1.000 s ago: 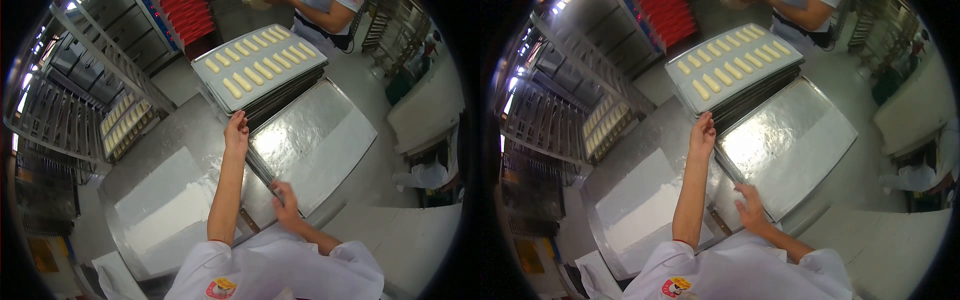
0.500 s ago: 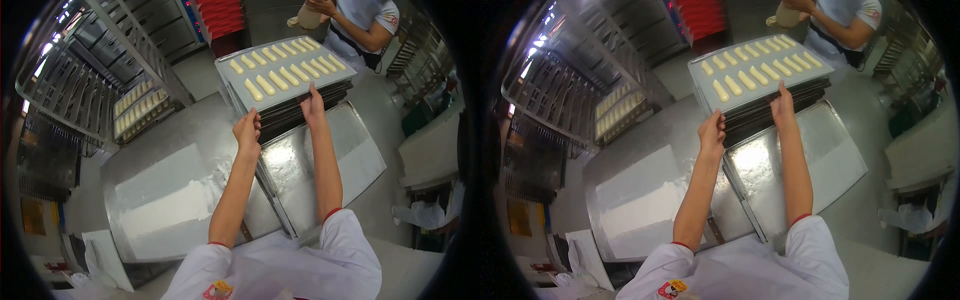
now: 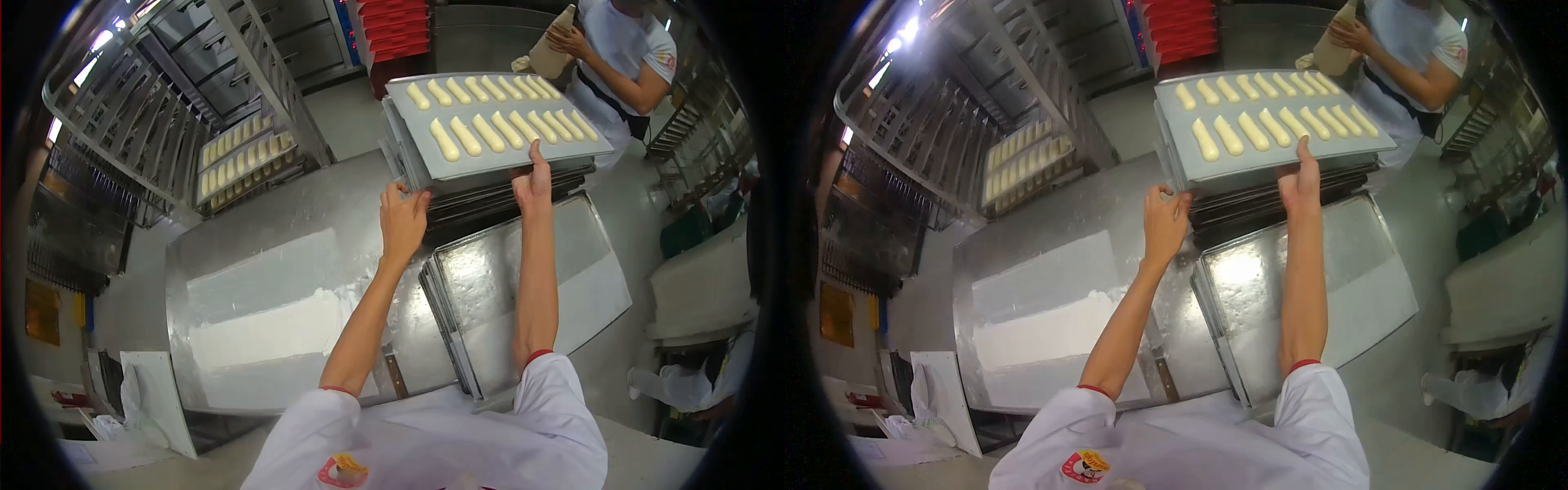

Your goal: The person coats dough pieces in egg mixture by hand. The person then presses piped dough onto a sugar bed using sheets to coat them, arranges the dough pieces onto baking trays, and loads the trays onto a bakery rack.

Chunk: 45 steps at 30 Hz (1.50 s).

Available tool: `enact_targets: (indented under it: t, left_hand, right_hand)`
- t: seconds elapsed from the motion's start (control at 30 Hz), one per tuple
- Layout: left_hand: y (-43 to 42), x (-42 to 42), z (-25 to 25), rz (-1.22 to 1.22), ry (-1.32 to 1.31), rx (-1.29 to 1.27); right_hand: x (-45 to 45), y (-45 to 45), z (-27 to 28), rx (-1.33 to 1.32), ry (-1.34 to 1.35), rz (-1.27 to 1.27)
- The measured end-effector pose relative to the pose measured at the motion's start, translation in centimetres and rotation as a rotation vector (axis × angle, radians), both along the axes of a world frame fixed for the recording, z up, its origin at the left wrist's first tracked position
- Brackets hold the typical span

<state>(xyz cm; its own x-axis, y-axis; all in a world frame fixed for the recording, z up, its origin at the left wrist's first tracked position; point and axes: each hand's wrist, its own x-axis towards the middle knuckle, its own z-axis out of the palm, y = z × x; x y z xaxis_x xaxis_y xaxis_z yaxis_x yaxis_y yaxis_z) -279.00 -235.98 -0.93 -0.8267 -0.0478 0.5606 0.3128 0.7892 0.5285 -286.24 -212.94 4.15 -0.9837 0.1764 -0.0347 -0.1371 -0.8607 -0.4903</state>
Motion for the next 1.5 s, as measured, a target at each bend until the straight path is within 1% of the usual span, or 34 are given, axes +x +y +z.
enact_targets:
  t: [0.1,0.17,0.2,0.27,0.3,0.37,0.4,0.47,0.5,0.57,0.63,0.67,0.73,0.77,0.83,0.87,0.93,1.0,1.07,1.17,1.23,1.3,1.33,1.37,1.4,1.43,1.5]
  left_hand:
    - [0.1,0.0,-1.0,-0.023,-0.007,0.044]
    - [0.3,0.1,-0.1,-0.032,-0.014,0.104]
    - [0.2,-0.1,-1.2,-0.024,-0.015,0.102]
    - [-0.1,-0.1,-1.0,-0.067,0.118,0.182]
    - [-0.5,0.1,-0.9,-0.064,0.124,0.225]
    - [-2.7,3.3,1.9,-0.210,-0.073,0.705]
    - [-4.6,5.7,3.2,-0.194,-0.065,0.712]
    - [-9.9,10.6,4.4,-0.519,-0.256,1.017]
    - [-12.8,12.0,4.7,-0.517,-0.249,1.009]
    - [-18.9,15.0,4.9,-0.372,-0.305,1.257]
    - [-25.6,16.8,4.4,-0.224,-0.350,1.185]
    - [-28.4,18.2,4.1,-0.214,-0.348,1.207]
    - [-34.0,20.1,4.3,-0.007,-0.364,1.085]
    - [-36.8,21.1,4.0,0.010,-0.356,1.088]
    - [-41.9,22.6,2.6,0.132,-0.391,1.077]
    - [-44.2,23.3,2.0,0.144,-0.383,1.081]
    - [-48.1,24.6,0.9,0.269,-0.347,1.059]
    - [-51.6,25.5,-0.8,0.304,-0.380,1.043]
    - [-54.3,26.1,-1.7,0.358,-0.443,1.005]
    - [-57.4,26.1,-3.3,0.398,-0.505,0.975]
    - [-59.0,25.6,-5.5,0.406,-0.508,0.964]
    - [-60.5,24.9,-7.1,0.413,-0.506,0.961]
    - [-61.2,24.4,-7.7,0.439,-0.561,0.916]
    - [-61.8,24.1,-8.5,0.460,-0.621,0.870]
    - [-62.4,23.7,-9.1,0.453,-0.639,0.875]
    - [-63.0,23.4,-9.7,0.423,-0.624,0.864]
    - [-63.9,22.5,-11.0,0.382,-0.624,0.863]
  right_hand:
    - [1.1,-0.6,0.6,0.026,0.008,-0.025]
    - [2.6,-1.4,3.4,0.083,0.054,-0.099]
    - [3.3,-2.1,2.7,0.085,0.041,-0.105]
    - [5.2,-3.9,4.3,0.108,0.084,-0.099]
    - [6.1,-5.4,4.8,0.122,0.117,-0.105]
    - [8.3,-8.8,5.7,0.137,0.083,-0.110]
    - [9.3,-10.8,5.7,0.145,0.101,-0.095]
    - [12.1,-15.3,5.2,0.166,0.074,-0.086]
    - [13.5,-18.0,5.2,0.190,0.049,-0.099]
    - [16.4,-23.7,4.6,0.209,0.021,-0.080]
    - [18.4,-30.2,3.3,0.248,0.053,-0.065]
    - [19.5,-33.4,2.5,0.250,0.027,-0.054]
    - [21.2,-39.8,1.3,0.215,-0.025,0.019]
    - [22.0,-42.7,0.6,0.215,-0.025,0.037]
    - [23.0,-47.9,-1.0,0.159,-0.047,0.121]
    - [23.3,-50.2,-2.1,0.161,-0.045,0.135]
    - [23.7,-54.2,-4.2,0.132,-0.141,0.237]
    - [23.9,-57.8,-6.2,0.107,-0.161,0.277]
    - [23.7,-60.3,-8.3,0.063,-0.208,0.351]
    - [23.7,-63.3,-10.9,0.031,-0.234,0.363]
    - [23.5,-64.5,-13.0,0.032,-0.268,0.385]
    - [23.1,-65.7,-14.3,-0.032,-0.257,0.422]
    - [22.9,-65.8,-14.7,-0.027,-0.269,0.420]
    - [22.8,-65.7,-15.3,0.024,-0.290,0.491]
    - [22.6,-65.4,-15.6,0.076,-0.312,0.557]
    - [22.6,-65.3,-15.6,0.084,-0.325,0.544]
    - [22.5,-65.0,-15.3,-0.181,-0.487,0.635]
